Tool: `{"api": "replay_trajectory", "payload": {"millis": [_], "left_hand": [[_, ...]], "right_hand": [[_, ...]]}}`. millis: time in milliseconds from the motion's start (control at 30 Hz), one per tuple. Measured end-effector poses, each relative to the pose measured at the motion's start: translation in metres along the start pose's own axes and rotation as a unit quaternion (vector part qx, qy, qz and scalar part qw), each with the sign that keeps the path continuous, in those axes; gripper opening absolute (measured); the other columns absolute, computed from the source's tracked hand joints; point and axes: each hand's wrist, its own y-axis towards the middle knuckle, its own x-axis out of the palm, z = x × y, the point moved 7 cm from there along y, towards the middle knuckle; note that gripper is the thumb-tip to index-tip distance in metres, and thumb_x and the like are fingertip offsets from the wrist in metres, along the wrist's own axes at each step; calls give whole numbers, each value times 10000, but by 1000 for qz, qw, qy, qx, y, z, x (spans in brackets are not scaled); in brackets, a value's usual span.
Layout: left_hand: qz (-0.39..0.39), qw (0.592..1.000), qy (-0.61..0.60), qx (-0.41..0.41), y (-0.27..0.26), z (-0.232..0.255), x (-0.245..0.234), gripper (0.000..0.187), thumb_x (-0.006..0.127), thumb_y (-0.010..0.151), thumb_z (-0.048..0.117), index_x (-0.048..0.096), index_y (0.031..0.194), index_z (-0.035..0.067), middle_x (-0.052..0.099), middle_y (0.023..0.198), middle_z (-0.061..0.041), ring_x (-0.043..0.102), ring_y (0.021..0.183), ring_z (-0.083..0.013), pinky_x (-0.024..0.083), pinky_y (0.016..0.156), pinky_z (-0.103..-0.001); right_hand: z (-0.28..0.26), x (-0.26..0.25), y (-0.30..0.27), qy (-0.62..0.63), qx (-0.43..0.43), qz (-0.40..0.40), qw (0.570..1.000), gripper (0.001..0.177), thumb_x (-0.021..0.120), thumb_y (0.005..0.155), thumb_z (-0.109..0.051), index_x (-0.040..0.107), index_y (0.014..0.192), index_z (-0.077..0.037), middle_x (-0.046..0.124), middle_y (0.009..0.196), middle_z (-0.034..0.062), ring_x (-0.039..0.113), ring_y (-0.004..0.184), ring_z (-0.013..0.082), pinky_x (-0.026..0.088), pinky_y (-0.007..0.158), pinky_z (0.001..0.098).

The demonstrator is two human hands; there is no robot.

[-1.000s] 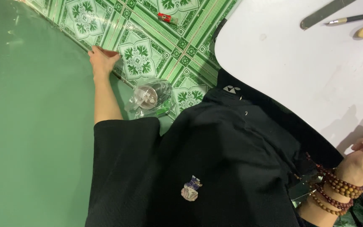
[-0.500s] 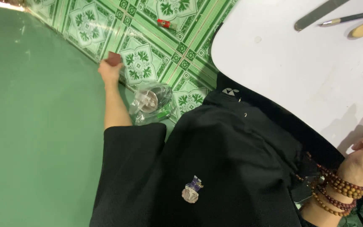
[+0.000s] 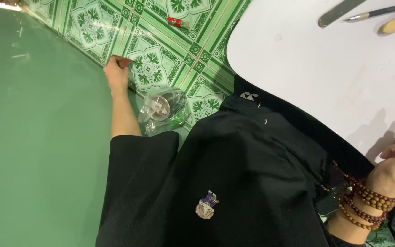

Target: Sanding a small wooden piece using a piece of sandpaper on a workbench

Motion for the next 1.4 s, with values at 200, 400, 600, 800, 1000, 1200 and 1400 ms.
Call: {"api": "replay_trajectory", "payload": {"millis": [200, 400, 600, 800, 1000, 1200, 1400], "left_hand": [[-60, 995, 83, 13, 14, 6, 10, 167, 584, 856, -48, 717, 904, 41, 701, 867, -177, 670, 739, -312, 598, 649, -442], [170, 974, 49, 143, 0, 58, -58, 292, 577, 1020, 41, 823, 941, 178, 763, 924, -11, 684, 746, -119, 622, 739, -308], [-19, 998, 57, 7, -29, 51, -4, 159, 567, 1078, 132, 712, 1102, 73, 716, 815, -62, 650, 612, -117, 561, 470, -198], [221, 957, -190, -12, -24, 11, -15, 257, 525, 1017, 19, 677, 1222, 41, 770, 1059, -55, 754, 791, -101, 717, 776, -268], [197, 972, 74, 104, 21, 8, 10, 374, 461, 918, 22, 812, 875, 143, 731, 672, -47, 630, 558, -210, 473, 497, -354], [281, 877, -220, 322, -17, 152, -96, 390, 653, 997, -44, 601, 1383, -17, 642, 1392, -184, 564, 1354, -348, 563, 1117, -460], [291, 749, -250, 540, -146, 336, -147, 573, 647, 984, -186, 578, 1431, 166, 619, 1433, -90, 623, 1360, -331, 648, 1122, -508]], "right_hand": [[14, -5, -3, 10, 15, 12, 1000, 458, 563, 1411, -111, 555, 977, 35, 486, 785, 138, 520, 693, 250, 447, 704, 373], [6, -3, -3, -2, -8, -16, 1000, 481, 537, 1423, -129, 513, 971, 34, 482, 789, 154, 538, 703, 272, 409, 646, 370], [13, -3, -5, 15, 4, -11, 1000, 571, 491, 1417, 7, 468, 847, 32, 452, 724, 157, 519, 682, 289, 451, 725, 401], [16, 0, -8, -10, 52, -19, 998, 591, 478, 1444, -86, 455, 858, -12, 471, 742, 136, 502, 732, 238, 430, 815, 355], [0, 1, -7, 36, 21, 4, 999, 278, 493, 1385, -67, 573, 1145, 48, 548, 853, 149, 560, 746, 237, 481, 642, 345], [-68, 21, 12, 86, -8, 12, 996, 207, 552, 1298, -63, 518, 1442, 80, 492, 911, 143, 471, 678, 222, 451, 622, 364], [-106, 26, 20, 74, -62, 13, 995, 249, 486, 1175, 138, 519, 1422, 144, 526, 859, 200, 533, 642, 265, 491, 588, 386]]}}
